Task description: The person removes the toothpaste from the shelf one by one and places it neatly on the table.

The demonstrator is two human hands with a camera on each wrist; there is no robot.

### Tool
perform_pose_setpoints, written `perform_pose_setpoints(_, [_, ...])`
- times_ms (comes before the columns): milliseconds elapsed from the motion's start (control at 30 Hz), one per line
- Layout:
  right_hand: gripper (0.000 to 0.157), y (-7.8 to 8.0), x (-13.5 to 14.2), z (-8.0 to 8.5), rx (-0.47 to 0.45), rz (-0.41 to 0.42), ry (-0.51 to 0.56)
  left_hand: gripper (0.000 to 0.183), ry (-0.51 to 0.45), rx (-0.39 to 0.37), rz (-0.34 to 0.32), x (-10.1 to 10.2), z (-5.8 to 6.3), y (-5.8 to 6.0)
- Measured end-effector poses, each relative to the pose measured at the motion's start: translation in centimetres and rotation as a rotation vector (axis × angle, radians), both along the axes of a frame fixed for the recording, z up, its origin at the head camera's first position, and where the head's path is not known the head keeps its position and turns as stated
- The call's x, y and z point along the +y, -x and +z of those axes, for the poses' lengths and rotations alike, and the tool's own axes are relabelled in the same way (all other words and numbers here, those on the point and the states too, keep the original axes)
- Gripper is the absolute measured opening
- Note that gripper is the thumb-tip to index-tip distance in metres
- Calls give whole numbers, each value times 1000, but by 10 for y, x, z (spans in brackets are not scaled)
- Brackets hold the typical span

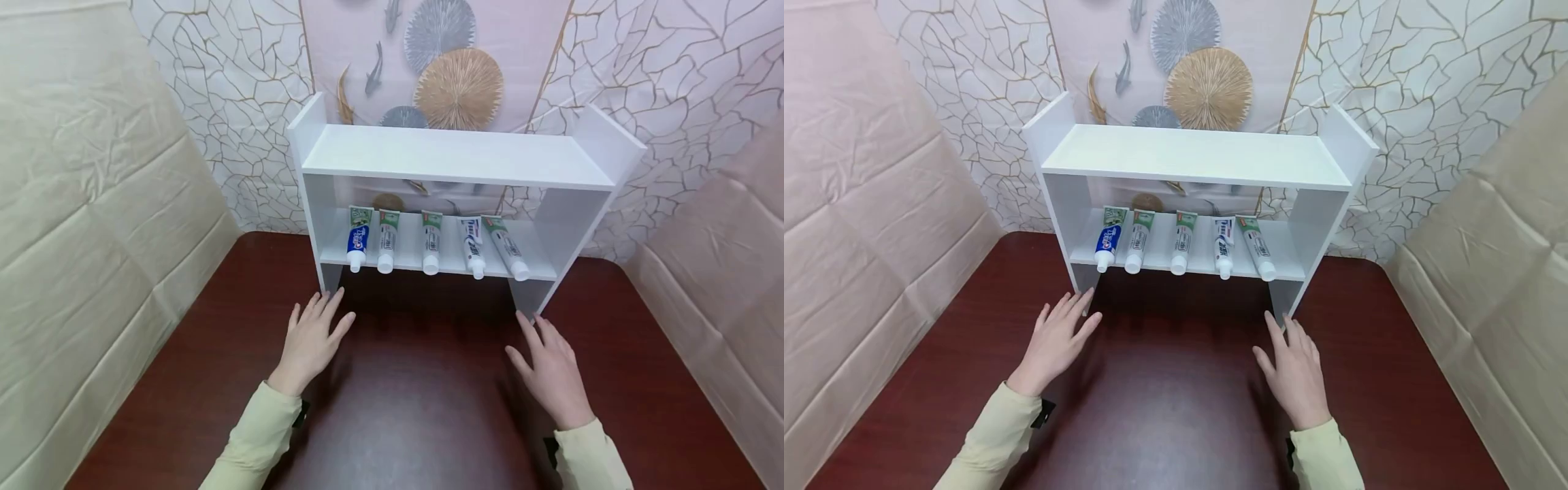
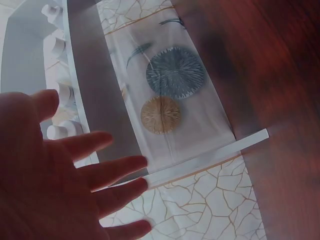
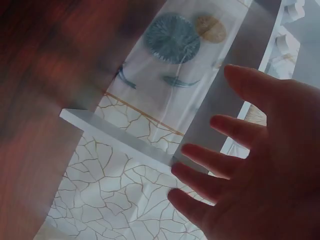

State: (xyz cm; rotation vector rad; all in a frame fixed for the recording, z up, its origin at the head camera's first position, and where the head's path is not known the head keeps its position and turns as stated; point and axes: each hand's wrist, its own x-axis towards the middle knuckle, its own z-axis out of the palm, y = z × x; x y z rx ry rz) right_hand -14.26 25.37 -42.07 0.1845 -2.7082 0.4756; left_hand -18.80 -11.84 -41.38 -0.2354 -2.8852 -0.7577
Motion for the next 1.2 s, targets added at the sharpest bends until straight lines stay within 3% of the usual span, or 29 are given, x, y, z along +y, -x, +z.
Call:
perform_pose_setpoints(267, [45,1,-12,10,-34,-3,50,54,-163,100,115,-5,9,11])
perform_pose_setpoints(433, [35,3,-29,14,3,28,93,55,-349,197,176,-9,13,22])
perform_pose_setpoints(700, [30,4,-66,29,45,124,137,68,-578,184,146,-10,12,48])
perform_pose_setpoints(967, [33,5,-101,50,18,206,153,64,-700,214,79,-1,14,63])
perform_pose_setpoints(1200, [40,17,-134,63,3,297,169,63,-797,224,94,-1,6,73])
